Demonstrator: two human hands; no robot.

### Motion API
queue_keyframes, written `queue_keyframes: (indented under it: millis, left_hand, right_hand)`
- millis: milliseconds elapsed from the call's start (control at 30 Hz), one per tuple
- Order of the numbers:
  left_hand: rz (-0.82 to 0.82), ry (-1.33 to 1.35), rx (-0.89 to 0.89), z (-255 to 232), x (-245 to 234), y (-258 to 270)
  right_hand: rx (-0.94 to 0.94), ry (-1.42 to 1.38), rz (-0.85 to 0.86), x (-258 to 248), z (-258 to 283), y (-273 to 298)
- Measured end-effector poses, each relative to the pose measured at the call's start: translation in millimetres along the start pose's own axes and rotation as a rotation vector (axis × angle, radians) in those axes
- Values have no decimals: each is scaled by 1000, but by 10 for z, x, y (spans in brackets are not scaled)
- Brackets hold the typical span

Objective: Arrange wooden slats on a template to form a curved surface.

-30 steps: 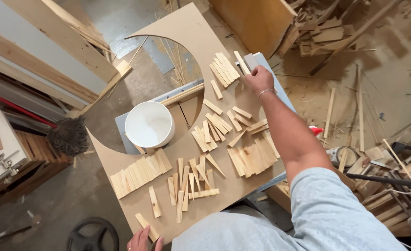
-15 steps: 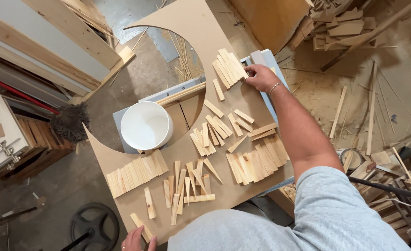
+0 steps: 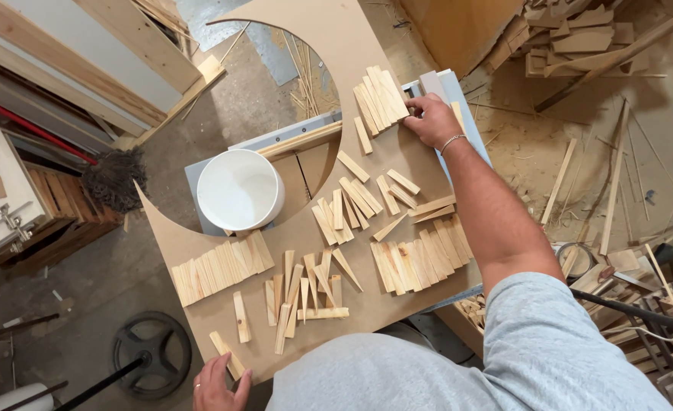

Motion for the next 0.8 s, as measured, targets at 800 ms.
queue_keyframes:
  millis: [800]
  left_hand:
    - [94,53,31,-119,-220,-64]
  right_hand:
    - [-24,514,-288,854,545,610]
Point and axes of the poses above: each hand's wrist, its own y-axis away from the middle knuckle, its own x-axis out of the palm, z = x × y, the point moved 2 cm from there along -y, towards the middle knuckle, and after that the axes turned 13 degrees about x, right-handed, at the moved point
